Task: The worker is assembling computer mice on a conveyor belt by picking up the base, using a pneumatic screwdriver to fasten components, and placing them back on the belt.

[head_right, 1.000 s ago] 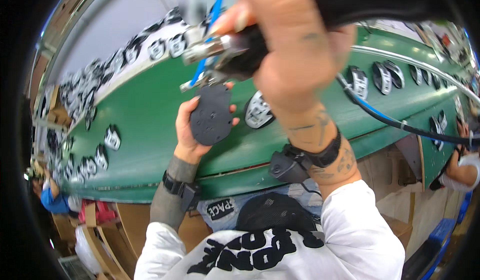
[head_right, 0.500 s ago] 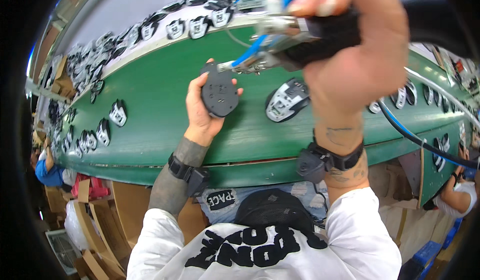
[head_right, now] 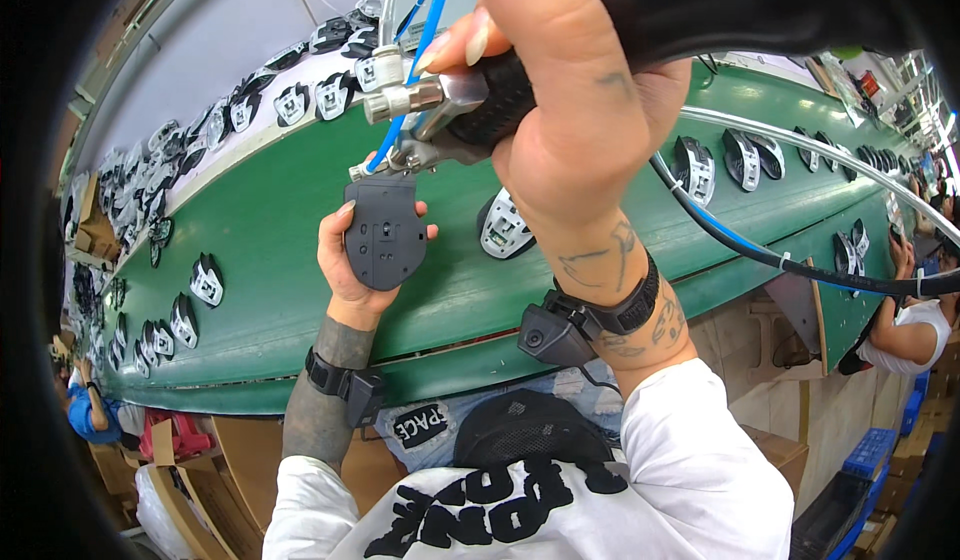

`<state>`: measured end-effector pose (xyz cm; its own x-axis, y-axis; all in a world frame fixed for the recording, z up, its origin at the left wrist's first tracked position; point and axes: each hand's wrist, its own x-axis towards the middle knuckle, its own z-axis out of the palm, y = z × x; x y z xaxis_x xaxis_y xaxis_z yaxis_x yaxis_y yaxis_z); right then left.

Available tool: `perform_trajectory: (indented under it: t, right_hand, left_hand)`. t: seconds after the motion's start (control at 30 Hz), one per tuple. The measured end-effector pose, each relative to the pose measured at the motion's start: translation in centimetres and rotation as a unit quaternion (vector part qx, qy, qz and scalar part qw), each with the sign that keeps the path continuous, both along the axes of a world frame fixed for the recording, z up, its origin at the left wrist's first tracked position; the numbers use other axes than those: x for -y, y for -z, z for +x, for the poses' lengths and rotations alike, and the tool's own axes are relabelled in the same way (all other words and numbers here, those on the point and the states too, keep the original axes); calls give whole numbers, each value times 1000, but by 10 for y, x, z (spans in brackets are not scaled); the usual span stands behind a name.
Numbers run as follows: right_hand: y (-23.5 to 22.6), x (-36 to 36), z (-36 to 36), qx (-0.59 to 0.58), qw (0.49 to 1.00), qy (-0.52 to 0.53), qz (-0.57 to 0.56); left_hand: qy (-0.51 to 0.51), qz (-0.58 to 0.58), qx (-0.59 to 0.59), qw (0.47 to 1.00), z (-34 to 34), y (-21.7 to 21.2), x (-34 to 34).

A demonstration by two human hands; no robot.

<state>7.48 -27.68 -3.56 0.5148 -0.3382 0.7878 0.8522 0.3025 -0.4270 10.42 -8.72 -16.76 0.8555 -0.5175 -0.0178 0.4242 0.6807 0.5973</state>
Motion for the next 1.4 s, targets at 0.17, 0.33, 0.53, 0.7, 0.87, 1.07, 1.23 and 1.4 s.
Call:
perform_trajectory:
  t: [0.17,0.33,0.53,0.7,0.87,1.07,1.23,1.4]
  right_hand:
    - [2,-3,3,-31,999,-3,13]
    - [-6,2,-4,-21,1000,-1,16]
    - [-18,1,-16,-57,997,-43,5]
    - [-10,-27,-16,-55,989,-139,-23]
    - [-12,-36,-18,-50,985,-163,2]
    - [-7,-30,-17,-43,985,-165,-36]
    - [-9,-11,-17,-83,978,-133,-137]
    - [-10,-43,-18,-75,979,-189,25]
  left_hand:
    - [41,-52,10,998,2,2,-6]
    - [39,-43,4,998,9,1,1]
    - [-103,-6,-62,993,22,6,-8]
    - [-97,-39,-44,994,19,4,-11]
    - [-101,-40,-25,994,14,-3,-9]
    - [-95,-50,-24,994,16,-2,-7]
    - [-97,-55,-21,994,15,-4,-7]
    - [-101,-74,-32,992,8,-8,-8]
